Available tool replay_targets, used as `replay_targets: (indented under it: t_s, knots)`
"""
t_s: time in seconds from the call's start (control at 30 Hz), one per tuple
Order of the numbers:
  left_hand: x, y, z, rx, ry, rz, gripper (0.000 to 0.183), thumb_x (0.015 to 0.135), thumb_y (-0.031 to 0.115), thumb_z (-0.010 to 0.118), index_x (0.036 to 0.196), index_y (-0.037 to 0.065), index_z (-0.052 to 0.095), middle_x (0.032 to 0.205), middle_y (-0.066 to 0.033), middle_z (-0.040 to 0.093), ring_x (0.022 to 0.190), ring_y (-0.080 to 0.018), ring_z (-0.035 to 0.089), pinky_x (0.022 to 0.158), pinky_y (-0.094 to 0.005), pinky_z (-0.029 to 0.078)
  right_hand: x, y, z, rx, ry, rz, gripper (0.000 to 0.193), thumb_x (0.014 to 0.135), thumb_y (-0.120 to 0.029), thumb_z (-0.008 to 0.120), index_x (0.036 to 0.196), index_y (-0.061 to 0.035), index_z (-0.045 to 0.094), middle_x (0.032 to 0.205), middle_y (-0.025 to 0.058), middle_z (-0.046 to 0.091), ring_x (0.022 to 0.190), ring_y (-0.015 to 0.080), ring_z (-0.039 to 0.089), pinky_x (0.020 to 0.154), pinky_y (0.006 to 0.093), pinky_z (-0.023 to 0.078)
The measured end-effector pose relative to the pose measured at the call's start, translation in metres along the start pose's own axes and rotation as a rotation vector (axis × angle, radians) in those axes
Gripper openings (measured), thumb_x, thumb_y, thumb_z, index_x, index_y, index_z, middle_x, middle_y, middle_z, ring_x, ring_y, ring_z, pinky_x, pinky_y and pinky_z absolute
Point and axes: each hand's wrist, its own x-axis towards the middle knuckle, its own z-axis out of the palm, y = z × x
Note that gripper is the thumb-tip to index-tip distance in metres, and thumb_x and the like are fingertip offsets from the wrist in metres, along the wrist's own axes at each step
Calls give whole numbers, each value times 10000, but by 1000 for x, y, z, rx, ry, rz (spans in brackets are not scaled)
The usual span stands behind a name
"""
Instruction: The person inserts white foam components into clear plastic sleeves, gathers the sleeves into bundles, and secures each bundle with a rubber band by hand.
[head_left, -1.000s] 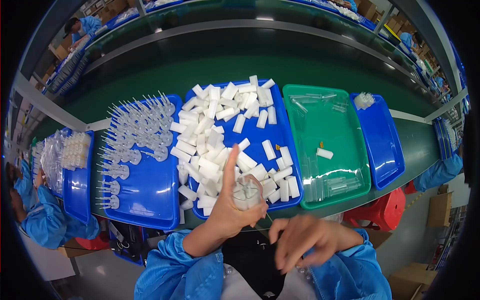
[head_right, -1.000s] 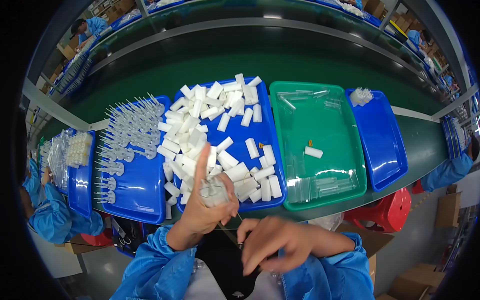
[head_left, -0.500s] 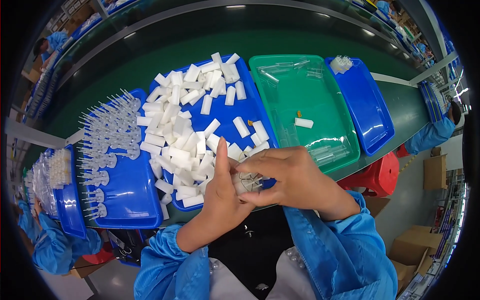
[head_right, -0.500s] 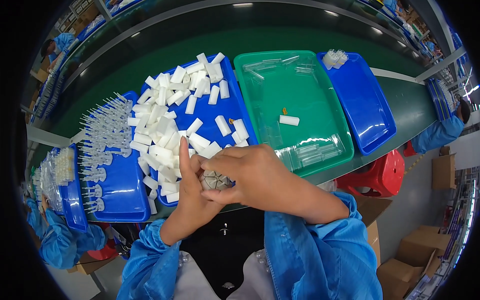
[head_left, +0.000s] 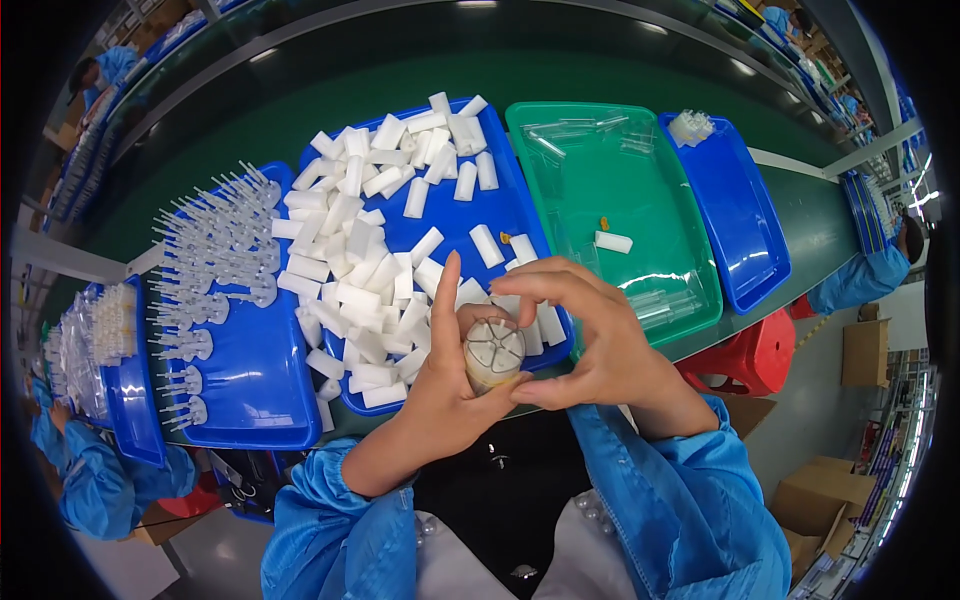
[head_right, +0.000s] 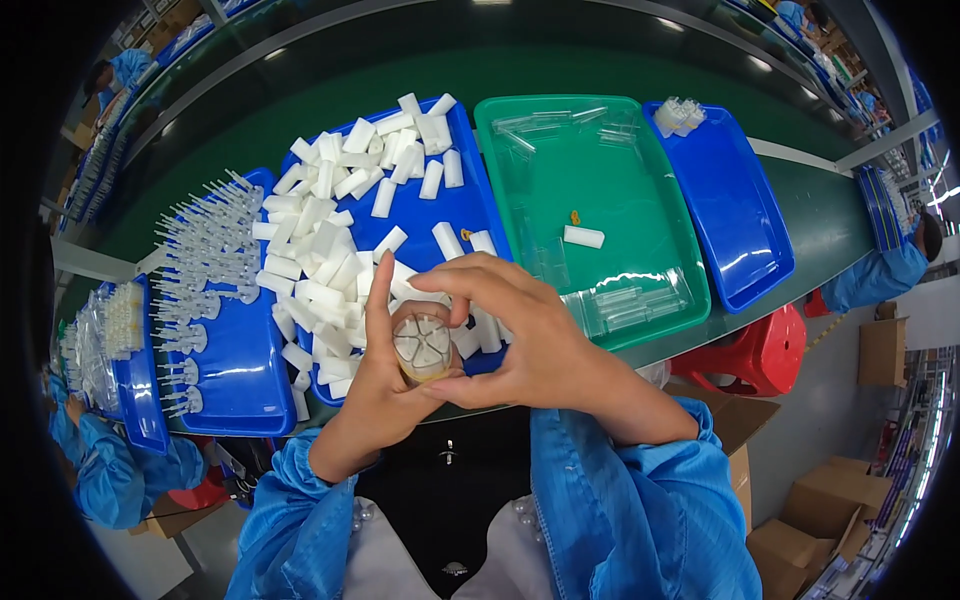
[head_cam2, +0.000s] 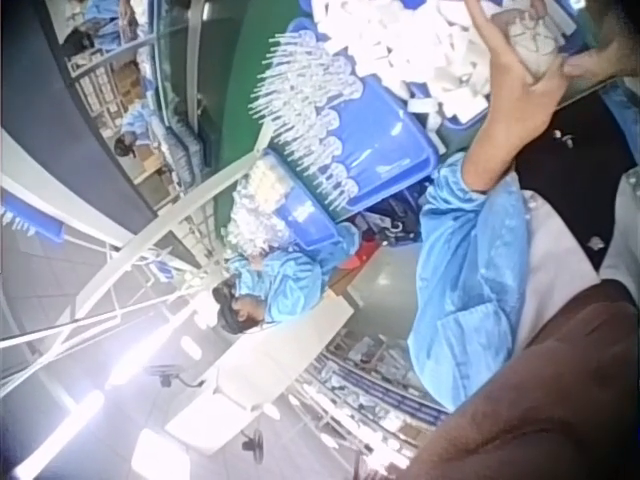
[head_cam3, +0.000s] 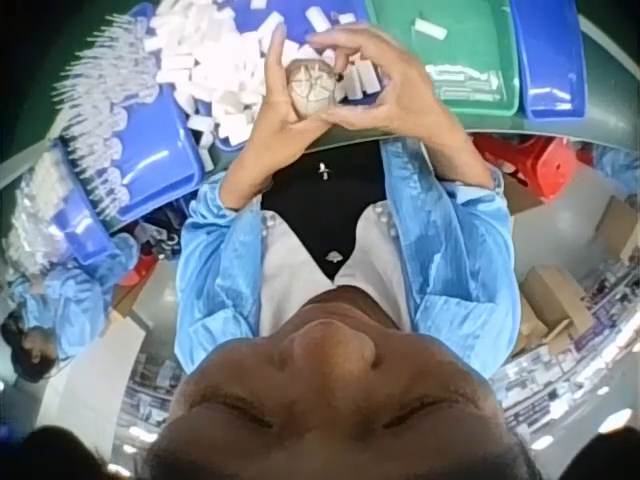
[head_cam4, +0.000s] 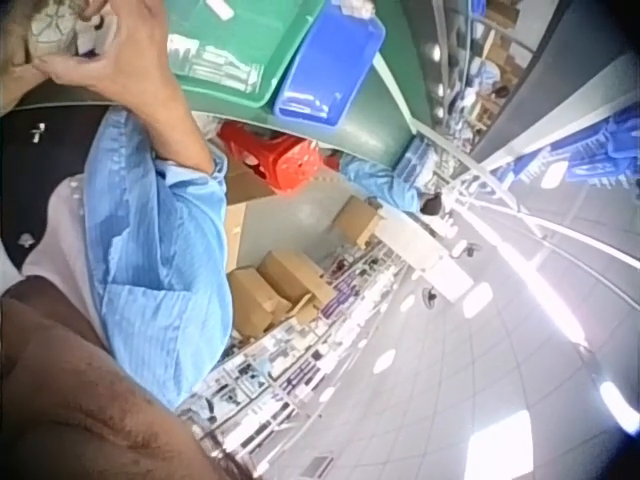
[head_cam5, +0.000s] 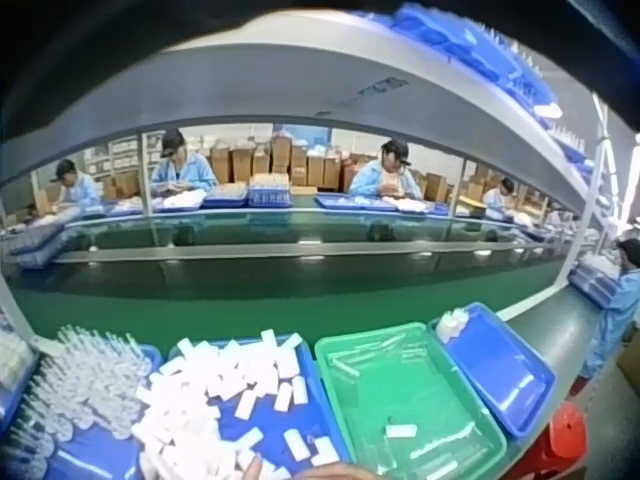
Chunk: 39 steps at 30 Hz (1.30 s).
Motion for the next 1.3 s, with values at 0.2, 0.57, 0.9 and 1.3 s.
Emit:
replay_targets:
  t_s: [0.2, 0.57, 0.9, 1.3]
  knots:
    - [-1, -9, -11, -402, -102, -206, 775, 803, 64, 666, 1381, 66, 150, 1121, -120, 470, 1041, -175, 499, 885, -312, 414, -10, -4, 9, -149, -86, -93, 723, 513, -229, 849, 1163, -110, 555, 1232, 103, 474, 1030, 246, 499, 766, 338, 420]
    - [-2, -1, -6, -1073, -115, -293, 490, 945, 165, 433, 1374, 69, 216, 1231, -129, 433, 1141, -274, 467, 932, -423, 418, -12, -2, 13, -435, -20, -153, 733, 541, -212, 798, 1207, -117, 506, 1176, 76, 488, 1050, 271, 488, 831, 388, 339]
    - [-2, -16, -9, -1022, -186, -248, 427, 924, 131, 479, 1317, 57, 332, 1192, -120, 469, 1117, -247, 481, 924, -391, 411, -16, 5, 11, -439, 28, -175, 655, 579, -229, 779, 1173, -98, 536, 1155, 84, 498, 1042, 267, 498, 854, 392, 332]
    - [3, -7, -8, -1047, -78, -210, 501, 961, 178, 400, 1401, 32, 209, 1332, -113, 380, 1218, -201, 401, 1002, -358, 340, -13, 4, 10, -492, -50, -102, 704, 593, -212, 779, 1233, -134, 495, 1228, 90, 465, 1114, 270, 458, 903, 402, 305]
